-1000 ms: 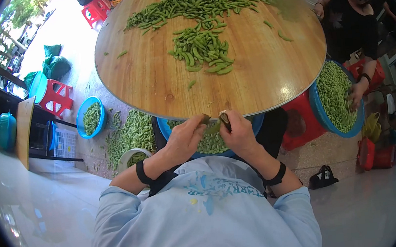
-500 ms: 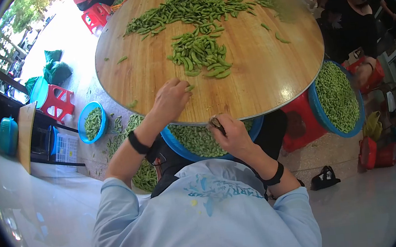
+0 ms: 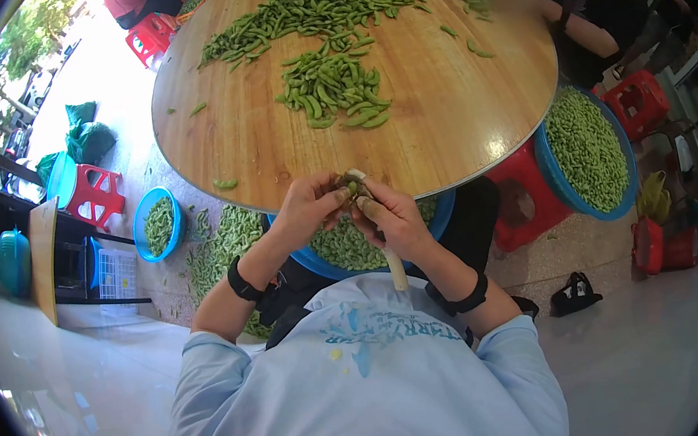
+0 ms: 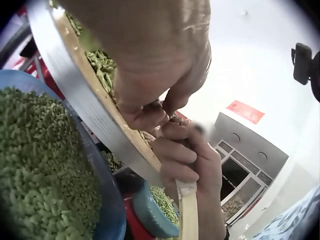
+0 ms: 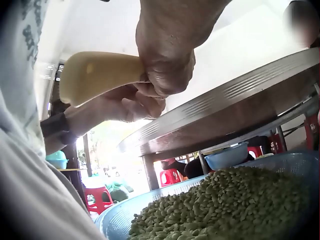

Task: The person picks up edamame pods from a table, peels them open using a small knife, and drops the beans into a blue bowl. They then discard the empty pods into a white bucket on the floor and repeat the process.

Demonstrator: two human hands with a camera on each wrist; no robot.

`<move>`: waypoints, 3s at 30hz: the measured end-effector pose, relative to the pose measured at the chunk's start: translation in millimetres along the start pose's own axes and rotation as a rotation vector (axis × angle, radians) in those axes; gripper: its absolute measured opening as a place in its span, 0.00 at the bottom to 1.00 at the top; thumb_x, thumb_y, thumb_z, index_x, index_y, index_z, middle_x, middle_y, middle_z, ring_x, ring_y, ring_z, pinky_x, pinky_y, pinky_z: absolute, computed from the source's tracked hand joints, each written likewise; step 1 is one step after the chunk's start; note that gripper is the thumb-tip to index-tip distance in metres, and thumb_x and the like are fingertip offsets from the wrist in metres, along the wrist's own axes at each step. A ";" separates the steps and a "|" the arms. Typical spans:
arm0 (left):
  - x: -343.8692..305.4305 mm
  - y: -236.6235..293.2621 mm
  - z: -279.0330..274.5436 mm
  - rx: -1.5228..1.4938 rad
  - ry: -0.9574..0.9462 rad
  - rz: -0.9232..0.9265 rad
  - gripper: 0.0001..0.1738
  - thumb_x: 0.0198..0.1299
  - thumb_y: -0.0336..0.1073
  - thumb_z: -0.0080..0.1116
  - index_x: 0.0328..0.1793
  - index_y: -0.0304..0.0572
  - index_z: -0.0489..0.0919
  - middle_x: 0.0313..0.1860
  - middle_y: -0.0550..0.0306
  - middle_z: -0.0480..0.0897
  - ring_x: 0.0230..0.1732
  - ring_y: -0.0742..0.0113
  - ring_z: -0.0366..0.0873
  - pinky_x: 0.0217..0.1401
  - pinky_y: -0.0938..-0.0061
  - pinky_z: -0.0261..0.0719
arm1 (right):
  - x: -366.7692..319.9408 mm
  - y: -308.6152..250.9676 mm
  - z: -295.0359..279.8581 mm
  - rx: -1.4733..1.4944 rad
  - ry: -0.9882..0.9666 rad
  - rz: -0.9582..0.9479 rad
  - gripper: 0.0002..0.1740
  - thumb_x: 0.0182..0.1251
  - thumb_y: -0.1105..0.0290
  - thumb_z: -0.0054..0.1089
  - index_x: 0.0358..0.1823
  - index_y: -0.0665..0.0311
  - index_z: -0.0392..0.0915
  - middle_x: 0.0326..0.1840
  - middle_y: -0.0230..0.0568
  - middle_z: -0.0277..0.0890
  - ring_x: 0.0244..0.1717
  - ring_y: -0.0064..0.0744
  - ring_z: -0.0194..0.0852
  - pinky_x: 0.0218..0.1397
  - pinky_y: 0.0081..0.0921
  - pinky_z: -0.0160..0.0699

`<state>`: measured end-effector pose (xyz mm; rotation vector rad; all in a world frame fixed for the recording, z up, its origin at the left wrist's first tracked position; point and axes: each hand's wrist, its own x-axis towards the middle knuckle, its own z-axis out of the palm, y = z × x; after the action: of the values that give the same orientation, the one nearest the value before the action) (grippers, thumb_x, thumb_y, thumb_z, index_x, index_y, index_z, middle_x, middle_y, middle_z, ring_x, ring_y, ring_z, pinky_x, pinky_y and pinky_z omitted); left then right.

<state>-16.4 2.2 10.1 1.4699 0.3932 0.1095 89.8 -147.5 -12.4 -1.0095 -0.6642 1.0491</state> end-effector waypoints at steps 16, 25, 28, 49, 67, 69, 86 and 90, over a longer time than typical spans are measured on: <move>1.4 -17.9 0.1 -0.402 -0.020 0.058 0.05 0.63 0.30 0.53 0.42 0.35 0.76 0.28 0.64 0.75 0.23 0.78 0.69 0.23 0.82 0.65 | -5.5 1.1 -8.0 0.029 -0.100 -0.021 0.21 0.69 0.78 0.46 0.64 0.69 0.67 0.30 0.35 0.72 0.21 0.17 0.65 0.20 0.16 0.64; 2.4 -10.4 12.7 0.096 0.106 0.026 0.05 0.63 0.29 0.48 0.38 0.35 0.74 0.23 0.64 0.72 0.23 0.80 0.67 0.19 0.83 0.60 | -3.7 13.6 -7.2 -0.777 0.219 -0.429 0.18 0.58 0.81 0.58 0.52 0.70 0.73 0.26 0.42 0.73 0.24 0.33 0.75 0.28 0.25 0.72; 0.1 -7.3 -0.9 -0.048 -0.025 -0.104 0.05 0.60 0.28 0.49 0.36 0.35 0.75 0.19 0.62 0.73 0.20 0.70 0.71 0.20 0.76 0.66 | -3.6 6.6 -4.8 -0.810 0.189 -0.439 0.16 0.58 0.80 0.58 0.49 0.69 0.74 0.22 0.40 0.71 0.22 0.32 0.73 0.27 0.24 0.71; 65.9 -0.8 -68.4 1.064 0.424 0.381 0.10 0.57 0.31 0.54 0.41 0.32 0.73 0.33 0.39 0.79 0.36 0.40 0.77 0.40 0.54 0.74 | -3.1 2.6 -14.8 -0.214 0.038 0.001 0.17 0.69 0.73 0.48 0.58 0.67 0.70 0.32 0.34 0.71 0.22 0.19 0.65 0.21 0.15 0.64; -0.2 -8.2 -7.9 -0.132 0.148 0.084 0.07 0.58 0.28 0.56 0.40 0.33 0.80 0.24 0.64 0.77 0.18 0.82 0.66 0.19 0.84 0.60 | 2.1 -4.2 6.0 0.033 -0.108 0.056 0.24 0.73 0.70 0.42 0.70 0.61 0.58 0.33 0.34 0.67 0.21 0.17 0.60 0.18 0.13 0.59; -3.6 -7.3 -4.3 -0.134 0.161 0.099 0.07 0.58 0.28 0.57 0.40 0.33 0.80 0.25 0.64 0.77 0.19 0.82 0.67 0.20 0.84 0.62 | 2.5 0.1 3.2 0.030 -0.097 0.037 0.24 0.73 0.70 0.42 0.70 0.61 0.58 0.33 0.34 0.67 0.21 0.17 0.60 0.18 0.13 0.59; 5.5 -13.9 3.7 -0.376 0.210 0.024 0.06 0.53 0.26 0.54 0.36 0.32 0.78 0.21 0.61 0.75 0.18 0.78 0.66 0.18 0.80 0.57 | -0.6 8.2 1.1 -0.047 -0.021 -0.083 0.23 0.71 0.77 0.43 0.67 0.67 0.63 0.29 0.28 0.68 0.20 0.13 0.60 0.19 0.11 0.57; 5.6 -8.1 3.1 -0.659 0.096 -0.134 0.04 0.52 0.27 0.51 0.33 0.36 0.75 0.22 0.59 0.72 0.16 0.74 0.63 0.17 0.79 0.54 | -1.7 9.9 -9.4 -0.149 -0.069 -0.166 0.21 0.70 0.79 0.44 0.64 0.70 0.66 0.33 0.33 0.71 0.21 0.14 0.62 0.22 0.11 0.60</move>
<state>-11.6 0.0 1.2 0.7888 0.4767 0.1828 93.3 -150.9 -25.2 -1.0304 -0.8780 0.9024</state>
